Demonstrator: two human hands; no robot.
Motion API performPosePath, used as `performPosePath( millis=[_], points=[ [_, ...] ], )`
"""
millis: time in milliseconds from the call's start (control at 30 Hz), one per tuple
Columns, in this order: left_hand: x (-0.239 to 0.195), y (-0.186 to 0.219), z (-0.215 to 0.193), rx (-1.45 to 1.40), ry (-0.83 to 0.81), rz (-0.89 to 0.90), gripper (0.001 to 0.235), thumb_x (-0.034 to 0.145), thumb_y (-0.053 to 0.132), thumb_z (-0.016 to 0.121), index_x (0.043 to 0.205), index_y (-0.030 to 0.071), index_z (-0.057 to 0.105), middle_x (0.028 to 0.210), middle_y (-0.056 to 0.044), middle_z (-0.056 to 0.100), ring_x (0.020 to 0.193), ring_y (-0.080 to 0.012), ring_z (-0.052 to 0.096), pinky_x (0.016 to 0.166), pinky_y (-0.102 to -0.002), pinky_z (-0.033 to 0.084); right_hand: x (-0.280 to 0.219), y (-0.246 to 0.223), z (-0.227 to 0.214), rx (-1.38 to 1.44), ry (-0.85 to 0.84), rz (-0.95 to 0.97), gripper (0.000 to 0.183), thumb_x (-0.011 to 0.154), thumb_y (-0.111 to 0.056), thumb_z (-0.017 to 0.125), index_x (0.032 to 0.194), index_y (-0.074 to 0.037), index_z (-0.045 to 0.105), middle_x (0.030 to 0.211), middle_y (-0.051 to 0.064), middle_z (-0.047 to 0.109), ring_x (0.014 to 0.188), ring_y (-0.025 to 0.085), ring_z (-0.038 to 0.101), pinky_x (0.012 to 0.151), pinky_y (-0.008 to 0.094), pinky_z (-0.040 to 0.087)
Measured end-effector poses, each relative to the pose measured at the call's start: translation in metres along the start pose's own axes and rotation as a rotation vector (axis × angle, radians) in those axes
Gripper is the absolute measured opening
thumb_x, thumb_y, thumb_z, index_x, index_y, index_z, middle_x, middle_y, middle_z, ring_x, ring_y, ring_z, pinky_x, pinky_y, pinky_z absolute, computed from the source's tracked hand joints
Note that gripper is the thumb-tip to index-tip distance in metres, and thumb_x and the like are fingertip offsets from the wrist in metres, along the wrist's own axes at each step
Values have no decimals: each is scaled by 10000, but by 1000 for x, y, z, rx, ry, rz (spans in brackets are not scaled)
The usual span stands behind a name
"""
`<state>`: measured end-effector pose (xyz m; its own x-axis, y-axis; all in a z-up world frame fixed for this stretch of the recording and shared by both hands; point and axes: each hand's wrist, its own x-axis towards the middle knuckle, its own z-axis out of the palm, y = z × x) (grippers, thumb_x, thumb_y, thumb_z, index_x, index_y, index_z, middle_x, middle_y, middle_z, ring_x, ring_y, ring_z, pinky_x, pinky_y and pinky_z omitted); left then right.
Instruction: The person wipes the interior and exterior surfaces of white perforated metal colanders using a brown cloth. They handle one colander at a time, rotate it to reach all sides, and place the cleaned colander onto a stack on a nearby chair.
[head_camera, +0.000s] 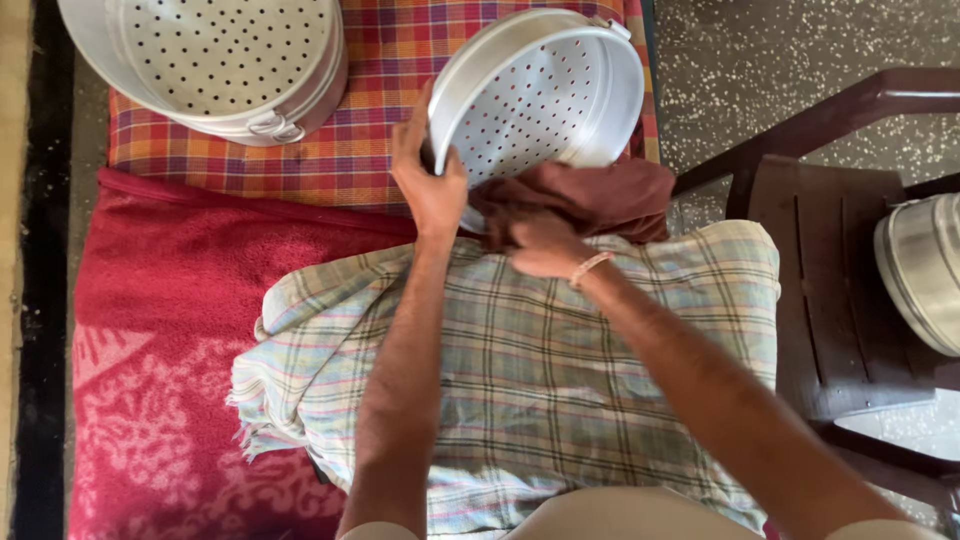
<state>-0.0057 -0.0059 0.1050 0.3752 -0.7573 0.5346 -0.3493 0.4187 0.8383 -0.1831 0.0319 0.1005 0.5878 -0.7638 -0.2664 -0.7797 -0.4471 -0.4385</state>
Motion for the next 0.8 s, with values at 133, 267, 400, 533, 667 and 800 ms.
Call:
performPosePath(
  millis=[133, 267, 400, 533, 667, 800],
  points=[
    [3, -2, -2, 22, -6, -32, 716, 803, -82, 603, 1480, 152, 614, 977, -73, 566, 883, -205, 537, 816, -361, 493, 17, -22, 10, 347, 209, -300, 691, 856, -51, 671, 1498, 32, 426, 1565, 290, 412, 1458, 434, 326, 1087, 456, 383],
    [6, -4, -4, 8, -35, -62, 681, 840, -58, 633, 1486, 158, 615, 930, -61, 507, 813, -178, 481, 744, -341, 456, 24, -40, 24, 1028, 79, -80, 788, 867, -91, 607, 1593, -36, 305, 1600, 130, 424, 1493, 290, 373, 1162, 364, 368],
    [6, -10, -8, -34, -16, -22, 688, 841, -68, 584, 1487, 167, 609, 960, -25, 554, 840, -163, 486, 747, -322, 461, 19, -31, 30, 740, 103, -101, 605, 1000, -227, 552, 1557, -64, 383, 1529, 123, 500, 1385, 252, 496, 1147, 358, 419],
    [13, -12, -9, -25, -12, -131, 685, 817, -69, 638, 1471, 138, 633, 922, -35, 485, 774, -161, 436, 705, -318, 425, 2, 9, 2, 215, 163, -317, 317, 1116, -247, 551, 1361, -54, 605, 1421, 168, 618, 1347, 303, 559, 1146, 429, 429],
    [15, -7, -8, -25, -57, -149, 720, 815, -48, 697, 1508, 119, 598, 973, -61, 498, 815, -161, 487, 724, -316, 461, -23, 38, -24, -245, 65, -3, 316, 1000, -346, 602, 1173, -100, 697, 1218, 78, 709, 1180, 235, 654, 1067, 431, 447],
    [14, -5, -8, -286, -166, -41, 864, 848, 6, 725, 1615, 44, 330, 1226, -110, 607, 1040, -172, 657, 913, -336, 565, -27, 49, -20, -311, 480, -279, 236, 890, -254, 637, 1044, -100, 728, 1070, 83, 724, 972, 272, 686, 880, 478, 489]
  ],
)
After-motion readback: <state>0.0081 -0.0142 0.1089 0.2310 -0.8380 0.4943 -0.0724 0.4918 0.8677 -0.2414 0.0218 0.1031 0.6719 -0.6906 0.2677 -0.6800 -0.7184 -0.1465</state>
